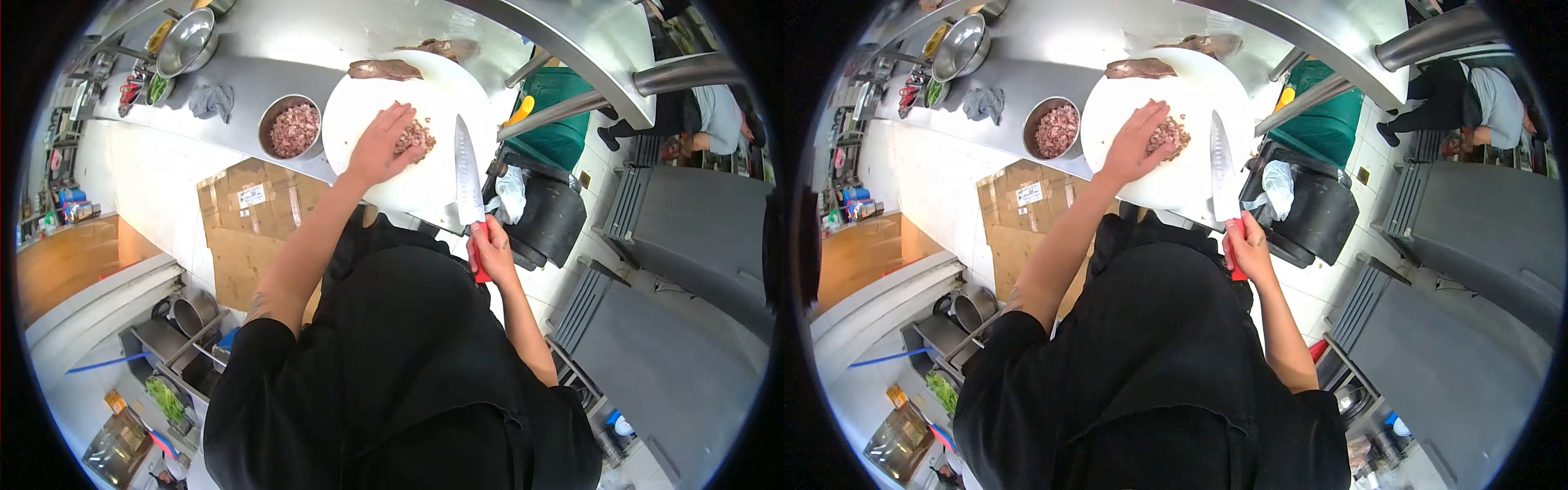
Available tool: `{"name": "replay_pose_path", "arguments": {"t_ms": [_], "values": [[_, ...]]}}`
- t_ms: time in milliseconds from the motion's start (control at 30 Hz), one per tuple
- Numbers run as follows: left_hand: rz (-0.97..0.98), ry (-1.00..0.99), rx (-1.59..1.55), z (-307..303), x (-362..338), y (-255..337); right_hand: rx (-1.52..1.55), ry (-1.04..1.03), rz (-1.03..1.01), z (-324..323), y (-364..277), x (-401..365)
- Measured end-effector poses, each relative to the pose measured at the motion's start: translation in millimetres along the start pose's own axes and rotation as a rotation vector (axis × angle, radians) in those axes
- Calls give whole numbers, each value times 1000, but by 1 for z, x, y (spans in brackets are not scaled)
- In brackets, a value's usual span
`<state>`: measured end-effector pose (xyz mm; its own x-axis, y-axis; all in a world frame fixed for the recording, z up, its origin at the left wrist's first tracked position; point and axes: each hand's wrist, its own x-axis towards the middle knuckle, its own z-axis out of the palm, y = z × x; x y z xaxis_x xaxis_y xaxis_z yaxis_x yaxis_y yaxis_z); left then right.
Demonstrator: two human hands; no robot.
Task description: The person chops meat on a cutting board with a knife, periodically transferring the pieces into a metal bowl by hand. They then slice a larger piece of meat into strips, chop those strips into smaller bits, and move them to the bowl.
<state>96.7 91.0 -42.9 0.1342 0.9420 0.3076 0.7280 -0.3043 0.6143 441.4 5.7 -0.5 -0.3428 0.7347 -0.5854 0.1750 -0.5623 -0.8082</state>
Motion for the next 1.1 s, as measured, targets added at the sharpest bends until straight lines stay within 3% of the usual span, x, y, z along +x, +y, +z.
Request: {"name": "replay_pose_path", "arguments": {"t_ms": [300, 467, 767, 900, 1000, 1100], "values": [[173, 24, -108, 9, 11, 15, 8, 177, -34, 122, 8, 24], [68, 149, -287, 23, 2, 27, 33, 298, -67, 207, -4, 36], [-65, 268, -610, 14, 7, 45, -16, 335, -99, 227, -39, 11], [-15, 383, -573, -38, 23, 49, -97, 304, -123, 241, -74, 3], [-36, 489, -521, -85, 23, 27, -173, 164, -171, 262, -107, 7], [-116, 636, -257, -129, 5, -22, -286, -89, -145, 273, -120, 23]]}}
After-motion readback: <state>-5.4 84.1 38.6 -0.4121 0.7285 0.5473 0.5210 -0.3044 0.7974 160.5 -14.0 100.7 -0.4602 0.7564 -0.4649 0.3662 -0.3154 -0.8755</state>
